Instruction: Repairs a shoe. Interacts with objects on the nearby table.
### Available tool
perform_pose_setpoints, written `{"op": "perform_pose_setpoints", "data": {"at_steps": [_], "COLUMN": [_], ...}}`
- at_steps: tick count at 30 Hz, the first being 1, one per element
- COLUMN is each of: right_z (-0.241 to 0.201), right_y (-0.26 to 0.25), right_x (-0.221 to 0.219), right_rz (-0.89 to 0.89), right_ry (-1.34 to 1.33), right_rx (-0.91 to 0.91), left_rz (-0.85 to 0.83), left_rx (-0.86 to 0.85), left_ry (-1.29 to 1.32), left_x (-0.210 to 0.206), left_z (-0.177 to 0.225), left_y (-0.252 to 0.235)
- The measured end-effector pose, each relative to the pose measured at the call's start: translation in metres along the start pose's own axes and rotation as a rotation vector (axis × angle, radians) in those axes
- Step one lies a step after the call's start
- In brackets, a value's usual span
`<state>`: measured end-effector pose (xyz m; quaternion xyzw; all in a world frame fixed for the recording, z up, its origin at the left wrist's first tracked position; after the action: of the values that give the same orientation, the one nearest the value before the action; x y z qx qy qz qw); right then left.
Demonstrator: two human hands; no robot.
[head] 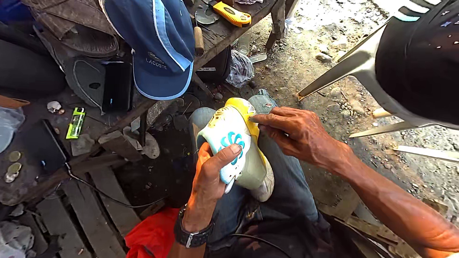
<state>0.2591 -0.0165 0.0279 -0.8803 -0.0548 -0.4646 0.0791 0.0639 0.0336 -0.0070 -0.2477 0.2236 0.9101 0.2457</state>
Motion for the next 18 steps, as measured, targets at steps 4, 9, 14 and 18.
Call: {"op": "perform_pose_setpoints", "data": {"at_steps": [4, 9, 14, 18], "right_z": [-0.0039, -0.0016, 0.0006, 0.0006], "right_y": [-0.0037, -0.0051, -0.0073, -0.0093], "right_x": [0.0008, 0.0009, 0.0024, 0.0039], "right_rz": [0.02, 0.002, -0.025, -0.044], "right_ry": [0.018, -0.037, -0.072, -0.069], "right_rx": [-0.041, -0.073, -0.078, -0.08], "left_rz": [-0.015, -0.015, -0.019, -0.023], "left_rx": [0.003, -0.002, -0.008, -0.013], "left_ry": [0.011, 0.015, 0.006, 0.003], "left_x": [0.0027, 0.0053, 0.0056, 0.005], "left_z": [-0.0008, -0.0019, -0.0016, -0.001], "left_y": [-0.0019, -0.0021, -0.0023, -0.0023]}}
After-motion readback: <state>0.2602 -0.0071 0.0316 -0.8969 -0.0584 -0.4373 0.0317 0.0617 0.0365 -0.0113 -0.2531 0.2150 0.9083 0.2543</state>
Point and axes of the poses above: each hand's wrist, its own y-axis away from the middle knuckle, its own x-axis out of the back of the hand, z = x × y, the point moved 5 cm from there along -y, towards the middle knuckle, and after that the axes turned 11 degrees about -z, right-handed, at the moved point
